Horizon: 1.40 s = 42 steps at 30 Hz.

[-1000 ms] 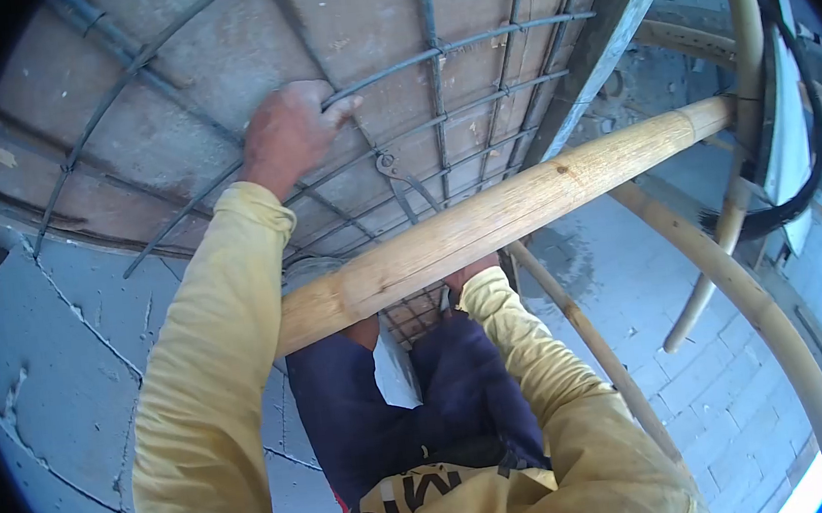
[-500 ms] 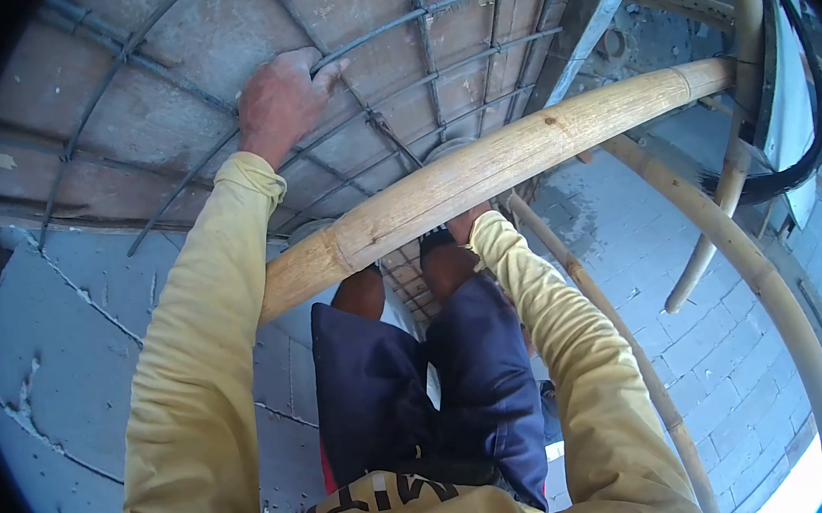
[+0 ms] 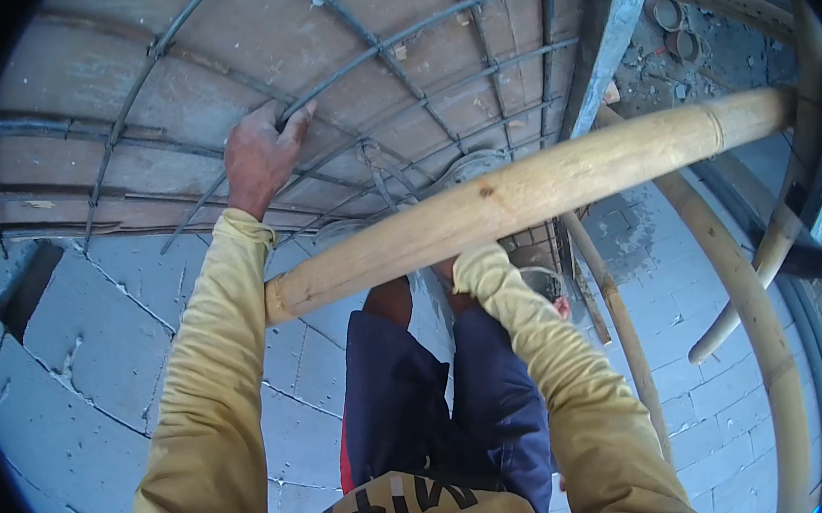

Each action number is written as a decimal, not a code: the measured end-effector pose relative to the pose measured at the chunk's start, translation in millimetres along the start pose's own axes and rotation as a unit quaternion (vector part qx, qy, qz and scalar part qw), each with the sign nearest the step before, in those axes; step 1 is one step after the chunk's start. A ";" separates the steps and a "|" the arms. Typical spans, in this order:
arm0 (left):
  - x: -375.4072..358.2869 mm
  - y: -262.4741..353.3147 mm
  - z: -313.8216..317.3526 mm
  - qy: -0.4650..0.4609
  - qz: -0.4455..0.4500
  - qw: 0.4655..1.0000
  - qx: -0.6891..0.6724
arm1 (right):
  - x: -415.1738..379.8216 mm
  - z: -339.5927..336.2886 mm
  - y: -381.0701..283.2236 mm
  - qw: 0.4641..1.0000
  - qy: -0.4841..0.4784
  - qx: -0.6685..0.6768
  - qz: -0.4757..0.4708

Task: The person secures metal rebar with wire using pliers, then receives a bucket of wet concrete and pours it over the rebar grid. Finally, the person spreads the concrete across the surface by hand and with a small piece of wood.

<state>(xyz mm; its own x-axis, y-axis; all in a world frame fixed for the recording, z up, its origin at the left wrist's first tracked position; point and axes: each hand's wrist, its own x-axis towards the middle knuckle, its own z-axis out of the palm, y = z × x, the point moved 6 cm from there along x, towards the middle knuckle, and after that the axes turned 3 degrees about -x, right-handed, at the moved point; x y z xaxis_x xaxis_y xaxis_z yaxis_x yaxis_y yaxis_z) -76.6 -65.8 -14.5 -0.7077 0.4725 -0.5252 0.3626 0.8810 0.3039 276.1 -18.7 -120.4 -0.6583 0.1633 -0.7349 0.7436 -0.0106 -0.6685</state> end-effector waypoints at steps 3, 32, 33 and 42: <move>0.5 -1.1 -1.5 -0.001 -0.020 1.000 -0.015 | -8.6 -26.5 -57.2 0.978 0.064 -0.191 -0.060; 7.6 -9.3 -3.0 -0.014 0.025 0.999 -0.038 | -8.8 -18.5 6.3 0.966 -0.046 -0.248 0.053; 7.4 -10.0 -2.1 -0.005 0.027 0.999 -0.043 | -10.0 -18.3 5.0 0.967 -0.041 -0.247 0.050; 6.1 -8.5 6.5 -0.032 0.001 0.998 -0.054 | -7.3 2.8 10.2 0.983 -0.040 -0.174 0.030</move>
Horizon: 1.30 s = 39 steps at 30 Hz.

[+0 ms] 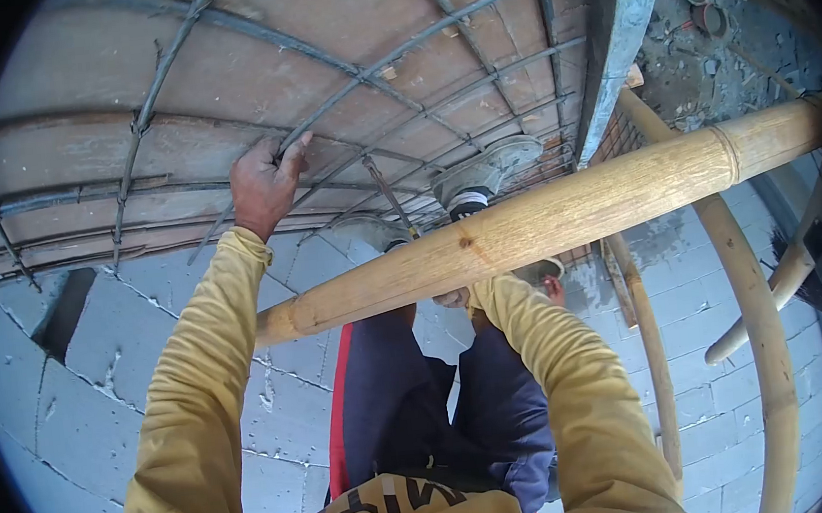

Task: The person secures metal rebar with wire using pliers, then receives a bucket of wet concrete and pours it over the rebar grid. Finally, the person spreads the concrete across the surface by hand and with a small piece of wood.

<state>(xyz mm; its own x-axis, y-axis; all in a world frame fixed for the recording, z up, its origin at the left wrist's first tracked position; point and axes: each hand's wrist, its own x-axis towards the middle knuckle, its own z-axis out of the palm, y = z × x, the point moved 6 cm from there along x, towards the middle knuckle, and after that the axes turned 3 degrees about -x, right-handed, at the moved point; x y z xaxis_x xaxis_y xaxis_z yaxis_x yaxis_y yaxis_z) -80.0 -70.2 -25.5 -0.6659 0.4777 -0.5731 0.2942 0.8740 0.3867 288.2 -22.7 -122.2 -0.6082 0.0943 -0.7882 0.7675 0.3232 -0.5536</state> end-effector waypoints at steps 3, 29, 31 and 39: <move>-1.1 1.2 -2.8 -0.020 -0.012 1.000 -0.021 | 2.6 -0.5 -0.8 1.000 -0.007 0.001 0.011; -11.2 32.6 -43.7 -0.082 0.091 0.989 0.086 | -56.0 -81.6 -35.1 0.995 -0.068 -0.066 0.035; -14.8 66.6 -98.7 -0.041 0.067 0.996 0.031 | -78.5 -124.0 -31.3 0.994 -0.054 0.094 -0.007; -29.4 175.0 -263.7 0.410 0.345 0.835 0.131 | -252.1 -139.3 -37.0 0.965 0.259 -0.039 0.027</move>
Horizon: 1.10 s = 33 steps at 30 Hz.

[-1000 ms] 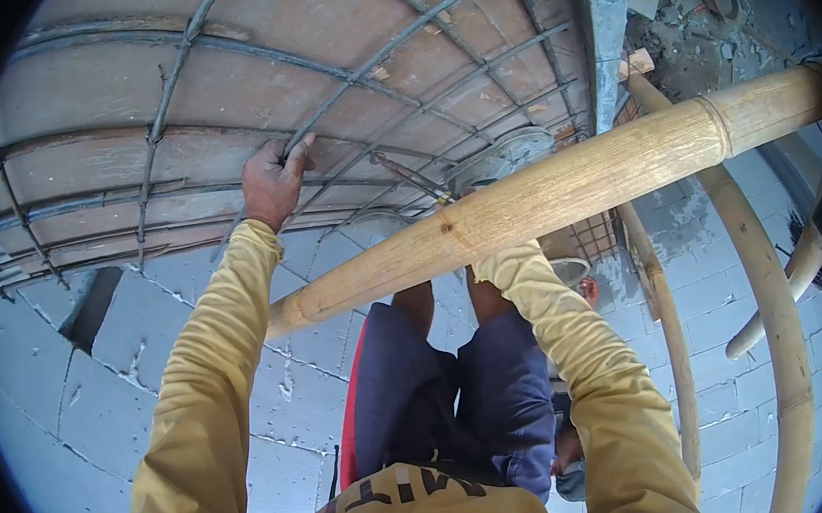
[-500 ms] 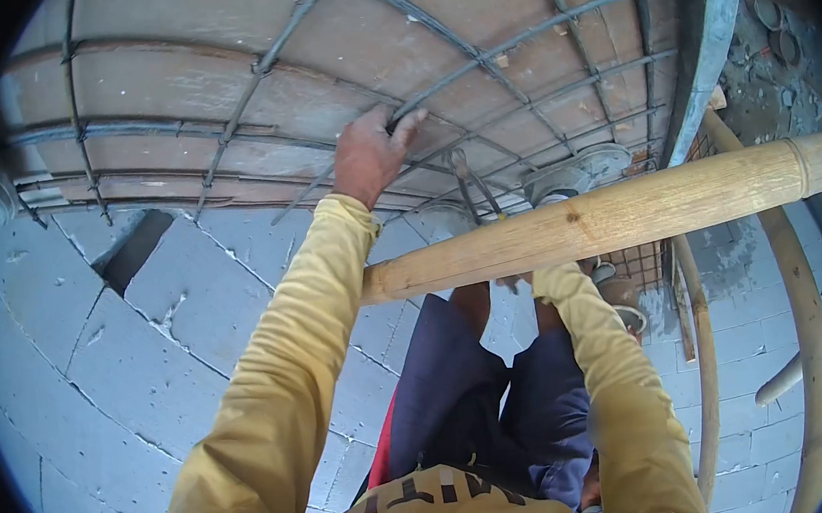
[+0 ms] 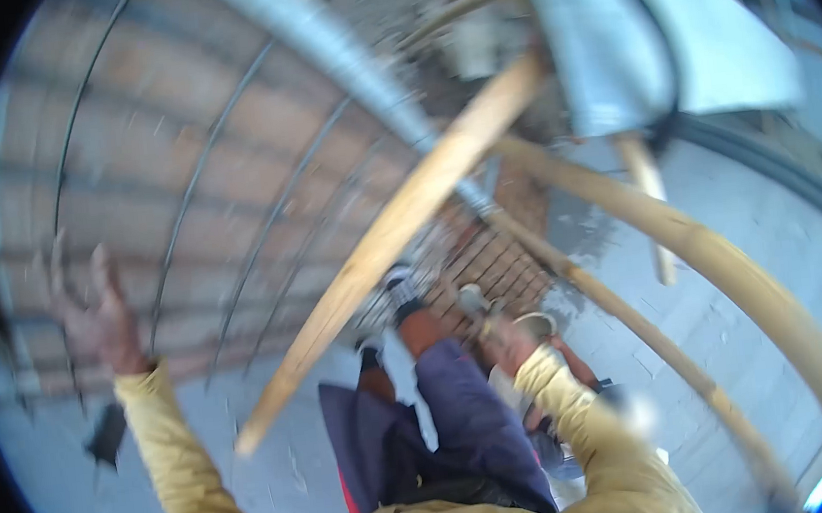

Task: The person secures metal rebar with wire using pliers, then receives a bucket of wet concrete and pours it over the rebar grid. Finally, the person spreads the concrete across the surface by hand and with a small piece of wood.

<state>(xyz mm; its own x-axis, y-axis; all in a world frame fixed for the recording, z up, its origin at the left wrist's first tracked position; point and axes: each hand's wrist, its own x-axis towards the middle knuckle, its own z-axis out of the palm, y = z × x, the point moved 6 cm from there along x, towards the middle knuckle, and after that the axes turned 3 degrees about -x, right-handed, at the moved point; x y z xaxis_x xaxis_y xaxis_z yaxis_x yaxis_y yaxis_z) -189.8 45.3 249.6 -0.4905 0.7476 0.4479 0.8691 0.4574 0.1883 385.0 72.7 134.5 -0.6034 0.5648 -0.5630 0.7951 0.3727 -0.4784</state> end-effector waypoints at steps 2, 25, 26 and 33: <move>27.2 -16.6 8.2 0.008 -0.013 0.998 0.062 | -25.7 -39.8 -35.8 0.998 0.030 0.054 0.016; 56.7 9.6 20.5 -0.175 -0.079 0.981 0.001 | 117.6 -435.5 -66.9 0.929 0.347 0.076 0.103; 62.7 37.8 19.4 -0.164 -0.079 0.983 -0.011 | 134.7 -447.6 -65.1 0.928 0.363 0.057 0.062; 78.0 241.4 52.5 -0.265 -0.120 0.892 -0.347 | 210.0 -439.8 -42.2 0.956 0.208 -0.137 0.153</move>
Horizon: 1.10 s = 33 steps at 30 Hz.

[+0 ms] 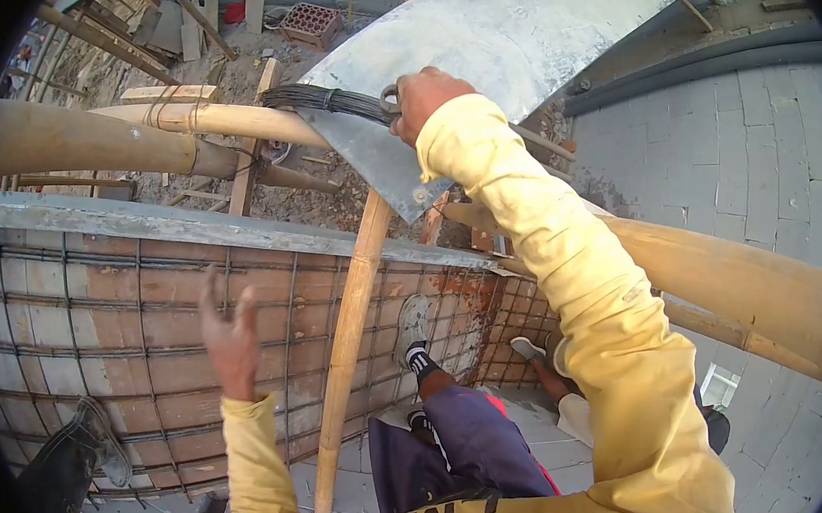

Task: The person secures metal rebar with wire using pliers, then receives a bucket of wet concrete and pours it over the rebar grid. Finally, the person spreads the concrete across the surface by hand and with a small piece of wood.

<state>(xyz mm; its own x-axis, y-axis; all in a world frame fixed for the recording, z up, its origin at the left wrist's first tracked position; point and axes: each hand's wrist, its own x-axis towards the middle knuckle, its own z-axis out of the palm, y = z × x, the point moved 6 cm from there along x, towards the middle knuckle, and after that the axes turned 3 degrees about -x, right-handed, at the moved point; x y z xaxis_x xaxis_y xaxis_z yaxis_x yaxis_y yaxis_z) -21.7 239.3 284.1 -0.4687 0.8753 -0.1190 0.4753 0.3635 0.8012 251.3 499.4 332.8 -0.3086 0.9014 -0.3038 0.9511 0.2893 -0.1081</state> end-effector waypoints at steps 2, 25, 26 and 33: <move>7.2 33.6 35.4 -0.037 0.006 0.998 -0.047 | -0.5 11.3 2.8 1.000 0.029 -0.005 -0.007; 9.3 159.6 144.4 -0.267 -0.277 0.622 -0.682 | -153.0 -86.7 -35.1 0.950 0.233 0.139 -0.158; 7.4 169.7 145.1 -0.259 -0.294 0.579 -0.715 | -170.9 -89.8 -42.5 0.942 0.234 0.148 -0.190; -4.1 132.8 145.7 -0.225 -0.354 0.562 -0.713 | -297.3 -28.5 -77.0 0.880 -0.145 0.303 -0.337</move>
<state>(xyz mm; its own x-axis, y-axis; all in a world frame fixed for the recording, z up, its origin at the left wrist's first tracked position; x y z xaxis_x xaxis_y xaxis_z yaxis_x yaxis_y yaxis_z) 151.9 330.5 305.5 0.2250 0.7806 -0.5831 -0.9417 0.3279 0.0758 270.1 218.4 458.4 -0.8732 0.4459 -0.1965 0.3989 0.4225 -0.8138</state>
